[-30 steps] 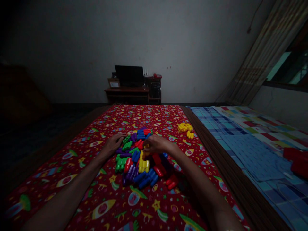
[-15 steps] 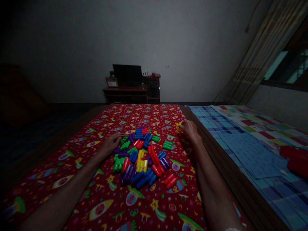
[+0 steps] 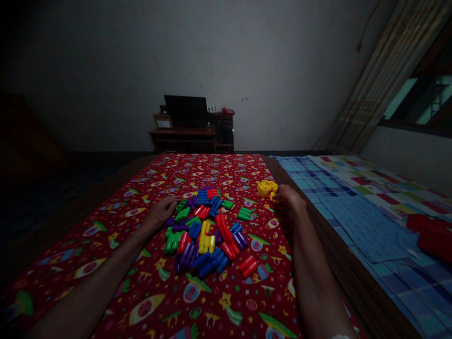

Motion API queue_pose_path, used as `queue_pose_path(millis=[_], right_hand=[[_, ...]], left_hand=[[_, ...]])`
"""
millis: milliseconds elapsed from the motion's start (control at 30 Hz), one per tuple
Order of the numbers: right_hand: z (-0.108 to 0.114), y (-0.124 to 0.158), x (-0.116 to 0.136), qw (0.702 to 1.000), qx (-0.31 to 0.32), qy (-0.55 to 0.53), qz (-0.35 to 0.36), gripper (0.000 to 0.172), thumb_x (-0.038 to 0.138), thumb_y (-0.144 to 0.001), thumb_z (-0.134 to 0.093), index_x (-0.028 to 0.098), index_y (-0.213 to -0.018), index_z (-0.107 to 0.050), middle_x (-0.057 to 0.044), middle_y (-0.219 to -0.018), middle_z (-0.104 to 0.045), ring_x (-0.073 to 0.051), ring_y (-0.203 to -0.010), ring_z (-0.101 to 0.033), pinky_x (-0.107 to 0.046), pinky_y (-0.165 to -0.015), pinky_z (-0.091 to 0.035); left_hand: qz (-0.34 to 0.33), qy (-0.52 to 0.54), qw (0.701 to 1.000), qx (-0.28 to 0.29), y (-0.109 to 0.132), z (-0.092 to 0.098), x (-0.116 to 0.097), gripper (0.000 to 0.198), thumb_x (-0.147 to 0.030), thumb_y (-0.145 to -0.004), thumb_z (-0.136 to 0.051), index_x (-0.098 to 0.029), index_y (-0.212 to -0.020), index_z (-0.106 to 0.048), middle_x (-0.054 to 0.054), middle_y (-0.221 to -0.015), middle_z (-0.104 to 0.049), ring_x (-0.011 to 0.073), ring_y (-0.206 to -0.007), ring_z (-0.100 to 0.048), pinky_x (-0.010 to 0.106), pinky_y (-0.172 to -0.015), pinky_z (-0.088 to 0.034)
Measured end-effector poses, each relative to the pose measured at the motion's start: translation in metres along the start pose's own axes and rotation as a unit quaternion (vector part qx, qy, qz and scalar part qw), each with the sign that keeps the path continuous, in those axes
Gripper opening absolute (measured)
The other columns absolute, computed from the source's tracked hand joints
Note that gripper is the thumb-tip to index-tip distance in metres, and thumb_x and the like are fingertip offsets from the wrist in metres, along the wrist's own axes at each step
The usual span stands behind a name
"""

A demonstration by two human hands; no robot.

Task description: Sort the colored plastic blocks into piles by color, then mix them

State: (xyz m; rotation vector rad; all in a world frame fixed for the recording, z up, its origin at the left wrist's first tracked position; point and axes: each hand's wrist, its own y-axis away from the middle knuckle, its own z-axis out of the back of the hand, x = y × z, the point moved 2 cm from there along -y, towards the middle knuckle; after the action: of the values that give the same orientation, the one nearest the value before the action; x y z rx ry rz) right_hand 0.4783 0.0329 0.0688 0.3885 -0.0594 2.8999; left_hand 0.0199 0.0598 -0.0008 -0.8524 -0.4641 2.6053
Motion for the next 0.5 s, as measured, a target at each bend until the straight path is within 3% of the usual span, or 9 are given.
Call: queue_pose_path(millis=[100,333,433,500], right_hand=[[-0.006,-0.005,0.007,0.999,0.032,0.006,0.007,0.016,0.015,-0.076,-0.064,0.011,-0.084,-0.077,-0.009,-0.071,-0.072,-0.014,-0.061,-0.065,-0.02,-0.056,-0.04],[0.009,0.005,0.024,0.998,-0.011,0.062,-0.008,0.023,0.026,-0.084,-0.059,0.012,-0.096,-0.074,-0.016,-0.091,-0.073,-0.02,-0.08,-0.067,-0.024,-0.064,-0.041],[0.015,0.017,0.051,0.993,-0.077,0.085,0.029,0.025,0.026,-0.087,-0.052,0.014,-0.093,-0.073,-0.016,-0.095,-0.071,-0.021,-0.084,-0.066,-0.024,-0.064,-0.039],[0.013,0.027,0.08,0.988,-0.099,0.065,0.096,0.027,0.024,-0.089,-0.048,0.014,-0.091,-0.073,-0.014,-0.09,-0.071,-0.018,-0.079,-0.065,-0.023,-0.062,-0.037]], left_hand=[[0.001,0.001,1.0,0.003,0.0,-0.001,0.0,0.042,-0.039,-0.083,-0.037,-0.018,-0.094,-0.071,0.01,-0.11,-0.071,0.0244,-0.105,-0.063,0.038,-0.097,-0.048],[0.0,0.004,1.0,0.002,0.001,-0.001,-0.001,0.041,-0.039,-0.082,-0.037,-0.018,-0.094,-0.07,0.01,-0.108,-0.072,0.0237,-0.104,-0.063,0.037,-0.096,-0.048],[0.001,0.006,1.0,0.001,0.0,0.0,-0.001,0.04,-0.038,-0.082,-0.037,-0.02,-0.094,-0.071,0.009,-0.108,-0.072,0.0233,-0.104,-0.063,0.037,-0.097,-0.047],[0.001,0.009,1.0,-0.004,0.001,0.0,-0.001,0.04,-0.038,-0.082,-0.038,-0.019,-0.093,-0.071,0.009,-0.108,-0.072,0.0235,-0.104,-0.063,0.037,-0.097,-0.047]])
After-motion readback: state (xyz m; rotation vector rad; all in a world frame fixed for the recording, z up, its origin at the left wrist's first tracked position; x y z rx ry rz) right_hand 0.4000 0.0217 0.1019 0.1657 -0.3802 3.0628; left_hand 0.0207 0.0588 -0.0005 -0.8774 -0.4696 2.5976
